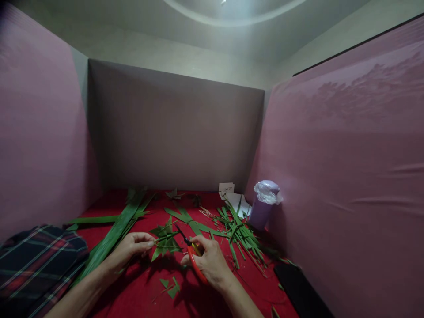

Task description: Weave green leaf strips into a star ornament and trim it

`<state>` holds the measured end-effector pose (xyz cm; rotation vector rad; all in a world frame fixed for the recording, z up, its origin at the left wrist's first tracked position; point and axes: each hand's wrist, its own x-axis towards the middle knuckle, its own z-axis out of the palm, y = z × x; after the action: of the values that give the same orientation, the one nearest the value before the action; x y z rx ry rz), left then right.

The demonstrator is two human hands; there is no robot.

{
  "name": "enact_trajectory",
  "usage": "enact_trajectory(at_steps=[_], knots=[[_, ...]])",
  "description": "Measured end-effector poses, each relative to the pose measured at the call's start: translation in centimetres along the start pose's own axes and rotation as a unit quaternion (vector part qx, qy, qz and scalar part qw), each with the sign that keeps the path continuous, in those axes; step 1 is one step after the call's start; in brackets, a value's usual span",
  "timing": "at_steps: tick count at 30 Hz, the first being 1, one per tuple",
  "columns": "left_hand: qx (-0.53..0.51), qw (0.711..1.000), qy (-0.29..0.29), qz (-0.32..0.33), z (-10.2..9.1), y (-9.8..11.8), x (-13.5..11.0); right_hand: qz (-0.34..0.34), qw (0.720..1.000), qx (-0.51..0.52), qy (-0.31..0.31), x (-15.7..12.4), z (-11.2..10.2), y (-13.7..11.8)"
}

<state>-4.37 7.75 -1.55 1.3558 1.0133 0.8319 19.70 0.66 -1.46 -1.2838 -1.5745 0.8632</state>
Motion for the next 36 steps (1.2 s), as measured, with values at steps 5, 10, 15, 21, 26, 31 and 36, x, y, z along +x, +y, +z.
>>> enact_trajectory(at_steps=[5, 10, 15, 21, 26, 31, 36], knots=[[0.013, 1.000, 0.000, 0.001, 0.16, 0.12, -0.07, 0.001, 1.000, -0.004, 0.014, 0.13, -0.26, 0.38], [0.013, 1.000, 0.006, 0.008, 0.02, -0.22, 0.05, 0.010, 0.999, -0.029, 0.018, 0.01, -0.37, 0.60], [0.023, 1.000, 0.004, 0.009, 0.00, -0.30, -0.03, 0.023, 0.999, -0.028, 0.015, -0.23, -0.29, 0.50], [0.017, 1.000, 0.003, 0.004, 0.27, 0.03, -0.19, 0.012, 0.999, -0.029, 0.020, -0.32, -0.43, 0.10], [0.017, 1.000, -0.002, 0.004, 0.62, 0.29, -0.50, 0.017, 0.999, -0.027, 0.020, -0.38, -0.39, 0.01], [0.016, 1.000, -0.003, 0.010, 0.75, 0.30, -0.62, 0.029, 0.999, -0.033, 0.025, -0.45, -0.14, 0.17], [0.017, 1.000, 0.000, 0.008, 0.83, 0.26, -0.42, 0.028, 0.999, -0.021, 0.023, -0.42, -0.08, 0.21]])
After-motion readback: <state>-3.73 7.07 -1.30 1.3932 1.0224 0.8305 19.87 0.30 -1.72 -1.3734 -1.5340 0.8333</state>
